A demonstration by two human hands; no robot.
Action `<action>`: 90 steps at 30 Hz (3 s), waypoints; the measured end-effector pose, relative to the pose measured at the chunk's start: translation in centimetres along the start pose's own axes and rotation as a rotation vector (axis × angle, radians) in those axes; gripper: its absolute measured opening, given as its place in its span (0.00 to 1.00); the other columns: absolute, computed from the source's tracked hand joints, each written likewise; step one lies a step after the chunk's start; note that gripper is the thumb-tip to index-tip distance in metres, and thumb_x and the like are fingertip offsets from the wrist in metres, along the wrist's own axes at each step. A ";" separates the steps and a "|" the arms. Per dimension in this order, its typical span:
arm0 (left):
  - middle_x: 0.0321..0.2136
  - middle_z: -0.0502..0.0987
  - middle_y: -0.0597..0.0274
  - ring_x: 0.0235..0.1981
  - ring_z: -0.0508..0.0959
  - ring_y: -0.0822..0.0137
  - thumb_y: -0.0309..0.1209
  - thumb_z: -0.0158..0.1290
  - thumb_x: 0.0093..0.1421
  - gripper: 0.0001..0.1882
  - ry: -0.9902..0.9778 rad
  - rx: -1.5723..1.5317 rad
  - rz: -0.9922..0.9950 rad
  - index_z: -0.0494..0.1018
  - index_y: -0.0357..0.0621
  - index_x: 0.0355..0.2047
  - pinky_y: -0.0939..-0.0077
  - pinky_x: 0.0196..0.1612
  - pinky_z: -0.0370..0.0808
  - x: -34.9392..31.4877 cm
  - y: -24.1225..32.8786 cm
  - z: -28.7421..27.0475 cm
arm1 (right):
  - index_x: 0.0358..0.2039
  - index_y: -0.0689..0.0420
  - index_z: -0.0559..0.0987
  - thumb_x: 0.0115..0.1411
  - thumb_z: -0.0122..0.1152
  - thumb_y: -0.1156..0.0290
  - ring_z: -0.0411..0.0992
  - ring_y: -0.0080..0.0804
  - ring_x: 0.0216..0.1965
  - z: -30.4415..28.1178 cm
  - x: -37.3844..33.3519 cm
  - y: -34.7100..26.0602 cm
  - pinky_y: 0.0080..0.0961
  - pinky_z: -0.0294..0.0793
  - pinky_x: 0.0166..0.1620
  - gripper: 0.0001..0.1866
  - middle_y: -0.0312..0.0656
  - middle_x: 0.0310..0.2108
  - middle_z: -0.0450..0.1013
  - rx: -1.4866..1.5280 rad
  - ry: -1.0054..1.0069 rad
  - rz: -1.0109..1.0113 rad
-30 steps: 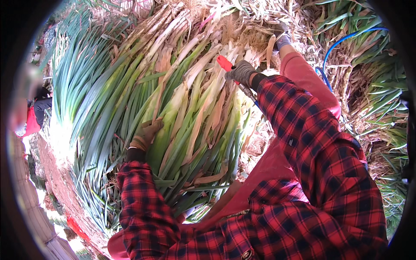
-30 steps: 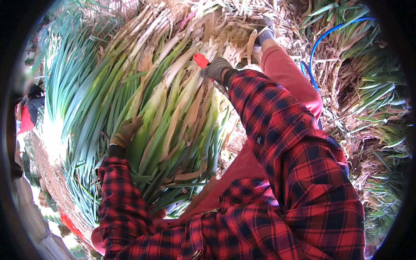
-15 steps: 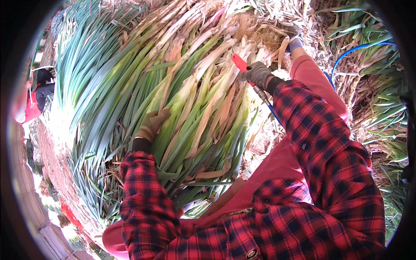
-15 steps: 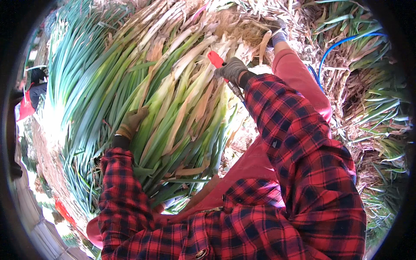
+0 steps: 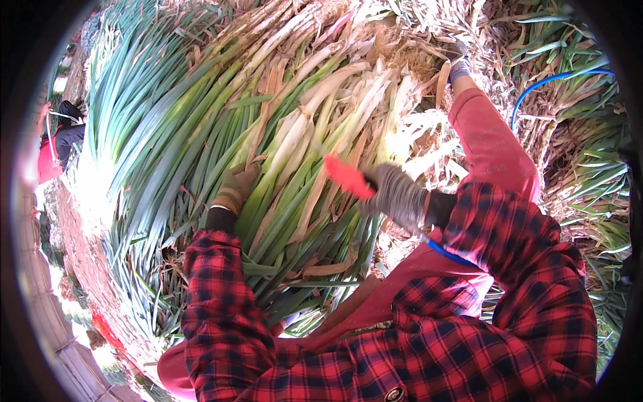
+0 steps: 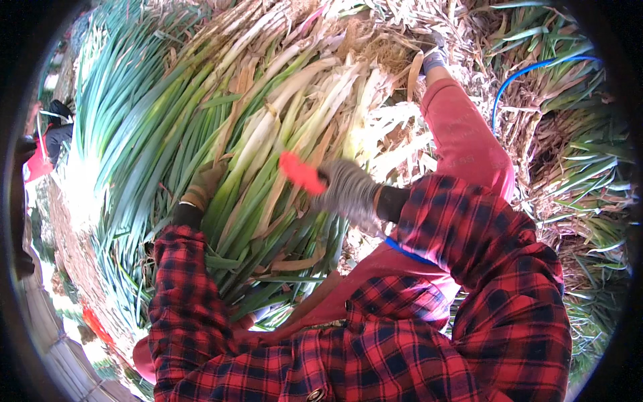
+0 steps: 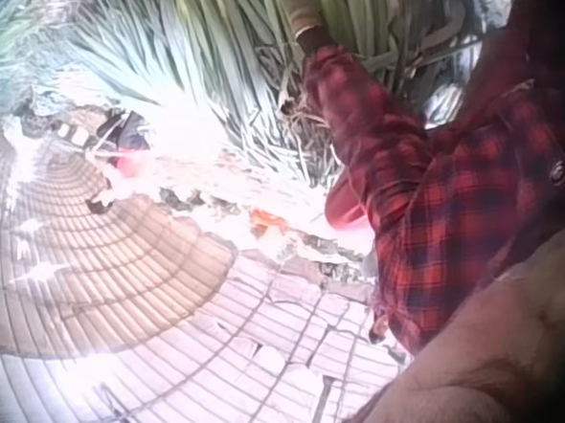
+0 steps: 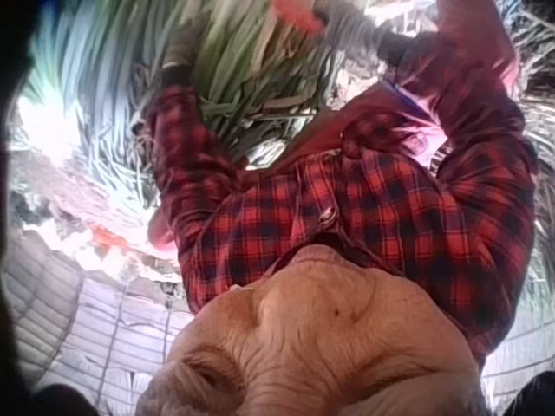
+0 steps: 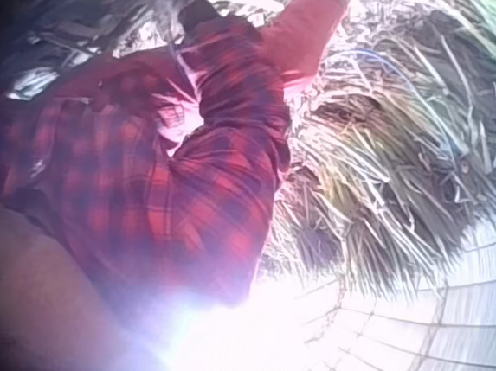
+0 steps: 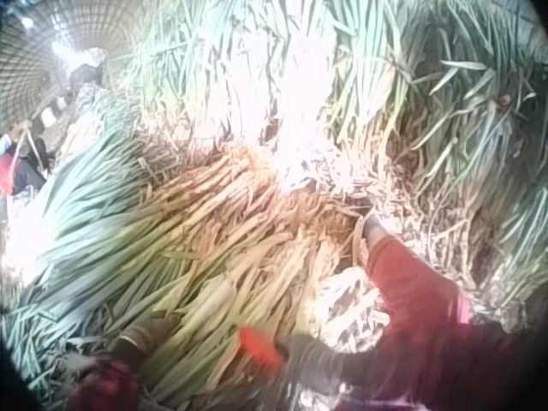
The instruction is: The person sits on the ground and uses a red knife to trim the outer leaves of large green plants. The trimmed leaves are placed aside while the person continues to work through the pile.
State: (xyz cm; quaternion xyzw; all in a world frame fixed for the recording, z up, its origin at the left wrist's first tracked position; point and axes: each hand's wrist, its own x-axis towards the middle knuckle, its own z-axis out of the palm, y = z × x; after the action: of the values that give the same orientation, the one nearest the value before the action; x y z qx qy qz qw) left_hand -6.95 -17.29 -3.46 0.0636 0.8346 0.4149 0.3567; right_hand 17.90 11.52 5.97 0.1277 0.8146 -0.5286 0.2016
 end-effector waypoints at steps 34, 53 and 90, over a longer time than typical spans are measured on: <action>0.35 0.82 0.50 0.38 0.82 0.51 0.53 0.61 0.54 0.30 -0.117 0.487 0.215 0.78 0.40 0.46 0.61 0.44 0.75 -3.6 14.8 -1.6 | 0.31 0.66 0.77 0.43 0.70 0.64 0.67 0.26 0.23 -3.1 1.8 4.4 0.31 0.71 0.32 0.20 0.41 0.20 0.72 0.069 0.185 0.150; 0.33 0.82 0.49 0.35 0.82 0.58 0.49 0.65 0.45 0.35 0.002 0.447 -0.067 0.79 0.28 0.43 0.66 0.41 0.75 -4.1 3.9 0.5 | 0.33 0.63 0.81 0.42 0.73 0.49 0.77 0.36 0.28 1.3 3.1 3.0 0.35 0.75 0.35 0.28 0.48 0.24 0.76 -0.078 0.030 0.069; 0.36 0.78 0.45 0.39 0.76 0.43 0.40 0.58 0.56 0.14 0.355 0.822 0.574 0.79 0.47 0.40 0.52 0.44 0.72 -0.9 5.5 0.3 | 0.26 0.64 0.81 0.47 0.71 0.61 0.72 0.26 0.24 -6.6 8.3 7.8 0.27 0.72 0.31 0.17 0.39 0.21 0.76 0.159 0.262 0.112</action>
State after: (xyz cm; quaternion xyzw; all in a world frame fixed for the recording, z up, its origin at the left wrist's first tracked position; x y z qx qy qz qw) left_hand -7.17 -13.87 0.97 0.3526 0.9250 0.1389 0.0278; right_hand 12.53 20.69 -1.77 0.2563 0.7810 -0.5584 0.1119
